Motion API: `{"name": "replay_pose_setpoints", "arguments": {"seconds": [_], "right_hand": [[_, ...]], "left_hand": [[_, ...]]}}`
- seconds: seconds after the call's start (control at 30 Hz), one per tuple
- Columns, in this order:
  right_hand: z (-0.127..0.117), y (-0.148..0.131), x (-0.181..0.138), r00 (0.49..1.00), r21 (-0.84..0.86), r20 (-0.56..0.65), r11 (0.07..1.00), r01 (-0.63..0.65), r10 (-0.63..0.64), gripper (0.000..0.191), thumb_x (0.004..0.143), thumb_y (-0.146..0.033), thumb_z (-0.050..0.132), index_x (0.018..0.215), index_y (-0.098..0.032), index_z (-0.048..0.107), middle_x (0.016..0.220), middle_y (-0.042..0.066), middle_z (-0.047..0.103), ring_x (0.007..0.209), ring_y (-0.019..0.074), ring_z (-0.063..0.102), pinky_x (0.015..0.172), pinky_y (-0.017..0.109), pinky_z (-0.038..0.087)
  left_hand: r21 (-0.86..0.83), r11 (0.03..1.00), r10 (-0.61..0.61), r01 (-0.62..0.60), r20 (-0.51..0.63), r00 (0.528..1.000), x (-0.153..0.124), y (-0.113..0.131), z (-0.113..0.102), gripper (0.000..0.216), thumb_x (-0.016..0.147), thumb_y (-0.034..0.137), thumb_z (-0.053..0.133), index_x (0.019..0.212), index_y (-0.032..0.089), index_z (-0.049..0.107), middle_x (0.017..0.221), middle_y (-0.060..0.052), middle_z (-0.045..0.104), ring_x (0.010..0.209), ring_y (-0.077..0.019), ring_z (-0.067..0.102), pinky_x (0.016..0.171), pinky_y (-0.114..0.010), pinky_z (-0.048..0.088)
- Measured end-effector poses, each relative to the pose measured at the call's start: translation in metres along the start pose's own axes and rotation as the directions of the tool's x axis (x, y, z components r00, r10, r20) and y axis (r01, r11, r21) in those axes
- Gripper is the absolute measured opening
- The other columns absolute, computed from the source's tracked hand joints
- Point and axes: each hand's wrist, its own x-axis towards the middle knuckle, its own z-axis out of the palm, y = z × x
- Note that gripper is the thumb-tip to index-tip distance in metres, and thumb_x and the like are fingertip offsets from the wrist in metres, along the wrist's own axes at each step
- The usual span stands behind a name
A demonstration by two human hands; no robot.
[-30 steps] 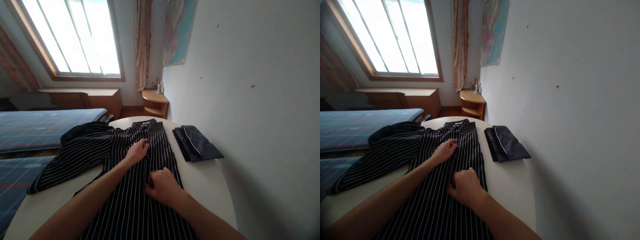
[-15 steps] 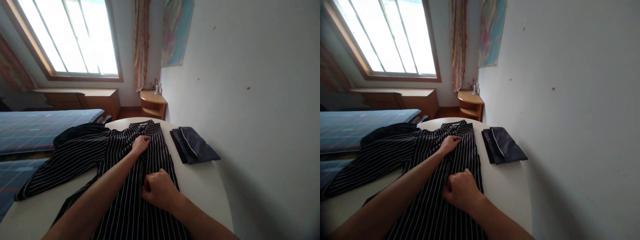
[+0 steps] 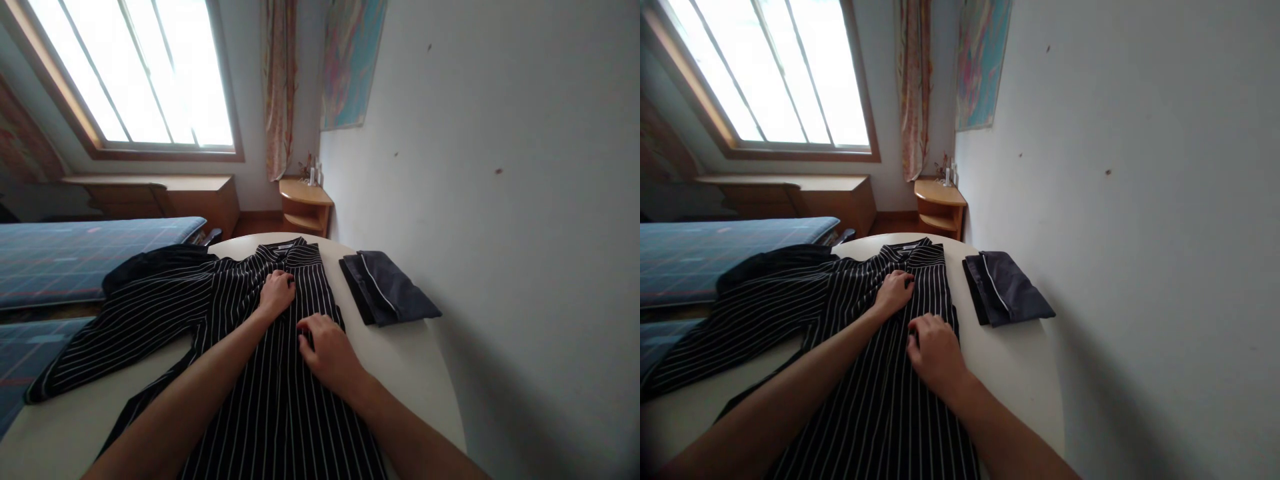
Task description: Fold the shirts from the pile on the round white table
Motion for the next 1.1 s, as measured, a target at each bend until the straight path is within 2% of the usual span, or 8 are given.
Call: {"name": "replay_pose_setpoints", "arguments": {"seconds": [0.1, 0.2, 0.33, 0.43, 0.53, 0.63, 0.73, 1.1], "right_hand": [[-0.001, 0.026, 0.012, 0.975, -0.109, -0.112, 0.973, -0.201, 0.189, 0.044, 0.094, -0.029, 0.053, 0.136, -0.015, 0.055, 0.144, 0.015, 0.051, 0.131, 0.0268, 0.046, 0.108, 0.04, 0.035], [0.002, 0.049, 0.021, 0.952, -0.193, -0.045, 0.932, -0.307, 0.304, 0.053, 0.099, -0.041, 0.046, 0.147, -0.019, 0.046, 0.156, 0.014, 0.038, 0.145, 0.0305, 0.03, 0.116, 0.046, 0.024], [0.007, 0.062, 0.028, 0.953, -0.246, 0.032, 0.926, -0.286, 0.303, 0.058, 0.101, -0.046, 0.037, 0.153, -0.019, 0.037, 0.161, 0.011, 0.029, 0.15, 0.0281, 0.019, 0.12, 0.046, 0.015], [0.008, 0.057, 0.032, 0.953, -0.262, -0.011, 0.919, -0.296, 0.304, 0.058, 0.101, -0.046, 0.036, 0.152, -0.018, 0.038, 0.162, 0.011, 0.025, 0.15, 0.0276, 0.018, 0.12, 0.045, 0.016], [0.01, 0.04, 0.028, 0.98, -0.257, -0.042, 0.946, -0.199, 0.194, 0.058, 0.102, -0.046, 0.032, 0.151, -0.017, 0.04, 0.162, 0.01, 0.025, 0.15, 0.0261, 0.018, 0.121, 0.044, 0.012], [0.018, 0.021, 0.017, 0.997, -0.227, 0.011, 0.971, -0.077, 0.082, 0.063, 0.102, -0.051, 0.025, 0.153, -0.015, 0.035, 0.161, 0.008, 0.026, 0.151, 0.0244, 0.017, 0.122, 0.043, 0.009], [0.027, 0.014, 0.008, 0.995, -0.208, 0.088, 0.978, -0.034, 0.053, 0.072, 0.1, -0.058, 0.023, 0.156, -0.012, 0.025, 0.163, 0.009, 0.021, 0.151, 0.0259, 0.013, 0.123, 0.046, 0.007], [0.002, 0.042, 0.011, 0.988, -0.222, 0.153, 0.975, 0.008, 0.027, 0.079, 0.097, -0.069, 0.021, 0.156, -0.017, 0.027, 0.163, 0.008, 0.021, 0.151, 0.0254, 0.013, 0.123, 0.044, 0.007]], "left_hand": [[0.039, 0.997, 0.061, -0.061, -0.001, 0.998, -0.007, 0.0, -0.001, 0.038, 0.091, 0.028, 0.053, 0.126, 0.02, 0.067, 0.149, -0.011, 0.046, 0.131, -0.0307, 0.048, 0.108, -0.041, 0.041], [0.108, 0.979, 0.169, -0.173, 0.04, 0.985, -0.016, 0.0, -0.005, 0.04, 0.094, 0.03, 0.05, 0.131, 0.023, 0.062, 0.158, -0.008, 0.034, 0.138, -0.0313, 0.041, 0.108, -0.044, 0.041], [0.152, 0.943, 0.278, -0.297, 0.137, 0.951, -0.027, -0.003, -0.009, 0.046, 0.098, 0.037, 0.042, 0.142, 0.025, 0.051, 0.159, -0.007, 0.034, 0.141, -0.0298, 0.038, 0.108, -0.048, 0.04], [0.138, 0.931, 0.308, -0.337, 0.196, 0.931, -0.035, -0.008, -0.007, 0.054, 0.101, 0.046, 0.035, 0.149, 0.021, 0.041, 0.159, -0.009, 0.035, 0.146, -0.0288, 0.03, 0.114, -0.048, 0.033], [0.134, 0.93, 0.311, -0.344, 0.217, 0.925, -0.039, -0.012, -0.002, 0.057, 0.103, 0.047, 0.03, 0.152, 0.019, 0.035, 0.16, -0.009, 0.03, 0.149, -0.0275, 0.023, 0.118, -0.046, 0.026], [0.135, 0.932, 0.305, -0.337, 0.212, 0.928, -0.038, -0.011, 0.001, 0.053, 0.103, 0.041, 0.029, 0.151, 0.02, 0.037, 0.161, -0.008, 0.03, 0.15, -0.0262, 0.022, 0.119, -0.045, 0.025], [0.138, 0.935, 0.299, -0.327, 0.191, 0.935, -0.033, -0.007, 0.005, 0.052, 0.103, 0.037, 0.027, 0.151, 0.019, 0.037, 0.16, -0.008, 0.031, 0.15, -0.0261, 0.021, 0.119, -0.045, 0.024], [0.092, 0.945, 0.296, -0.314, 0.169, 0.94, -0.012, 0.014, 0.02, 0.054, 0.104, 0.04, 0.025, 0.151, 0.016, 0.037, 0.159, -0.013, 0.033, 0.148, -0.0317, 0.024, 0.118, -0.05, 0.025]]}}
